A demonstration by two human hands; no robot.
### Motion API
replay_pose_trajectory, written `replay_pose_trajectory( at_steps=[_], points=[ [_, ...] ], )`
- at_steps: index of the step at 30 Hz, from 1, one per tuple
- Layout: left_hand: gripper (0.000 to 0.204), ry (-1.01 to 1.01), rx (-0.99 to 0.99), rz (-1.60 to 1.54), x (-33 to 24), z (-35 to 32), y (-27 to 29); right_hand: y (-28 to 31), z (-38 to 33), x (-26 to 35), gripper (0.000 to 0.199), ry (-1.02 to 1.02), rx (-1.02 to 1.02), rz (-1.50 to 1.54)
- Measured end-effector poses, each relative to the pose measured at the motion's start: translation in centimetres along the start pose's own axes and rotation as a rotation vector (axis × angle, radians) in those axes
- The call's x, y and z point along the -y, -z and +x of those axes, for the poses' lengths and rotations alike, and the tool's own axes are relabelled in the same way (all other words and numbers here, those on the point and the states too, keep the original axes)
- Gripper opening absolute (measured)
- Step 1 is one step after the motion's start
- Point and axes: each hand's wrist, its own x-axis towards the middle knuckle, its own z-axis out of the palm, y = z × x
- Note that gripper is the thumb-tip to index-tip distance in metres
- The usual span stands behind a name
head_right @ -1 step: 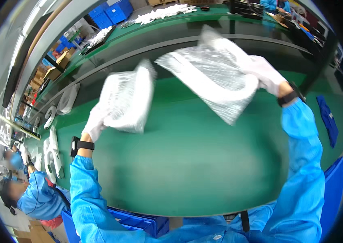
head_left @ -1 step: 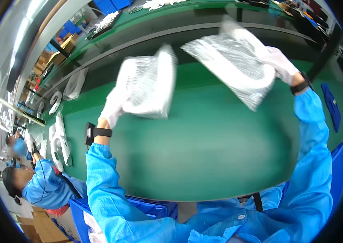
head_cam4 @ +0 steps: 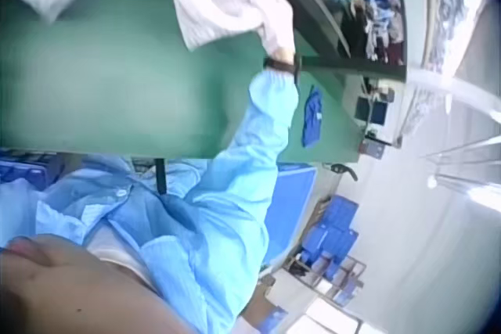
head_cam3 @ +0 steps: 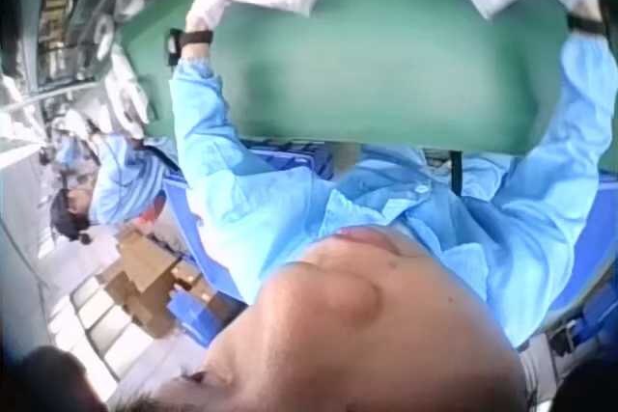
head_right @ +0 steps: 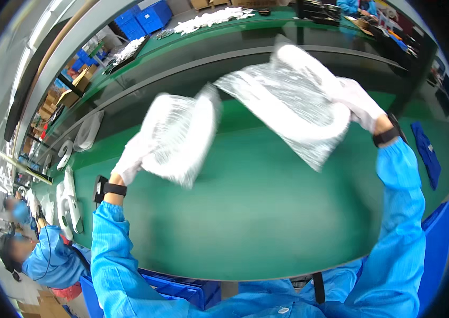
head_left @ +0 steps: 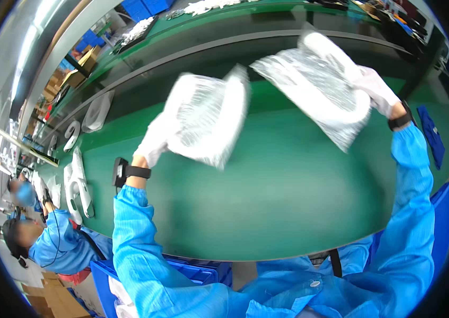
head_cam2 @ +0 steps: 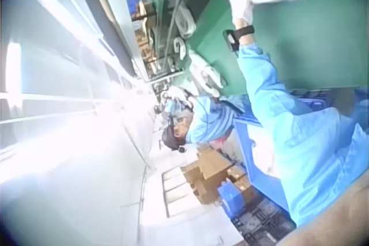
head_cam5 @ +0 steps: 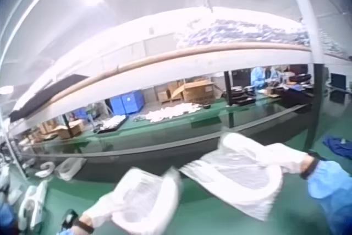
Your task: Packaging bubble-wrapped plastic components into a lined blue bin at a factory assembly line.
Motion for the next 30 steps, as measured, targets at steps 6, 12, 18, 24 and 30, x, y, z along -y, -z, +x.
replay_pose_trajectory(
  at_steps=[6, 12, 18, 24, 30],
  points=[
    [0.057, -0.297, 0.777, 0.324, -6.5, 1.1, -15.5, 7.4, -14.6, 0.1, 0.055, -0.04, -0.046, -0.089],
    [0.058, -0.85, 1.044, 0.793, -11.1, 3.6, -22.2, 1.0, -21.7, 0.5, 0.045, -0.262, -0.151, -0.264],
    [0.042, -0.605, 1.025, 0.892, -13.0, 0.5, -22.6, -3.2, -22.3, -1.1, 0.045, 0.271, 0.039, -1.014],
    [0.031, -0.457, 0.944, 0.457, -10.6, 0.2, -18.4, -7.7, -20.7, 3.0, 0.038, -0.154, 0.101, -0.862],
    [0.05, -1.018, -0.043, 0.545, -9.6, -12.3, -19.1, -4.8, -19.0, -1.2, 0.04, -0.127, 0.038, -1.068]
  ],
)
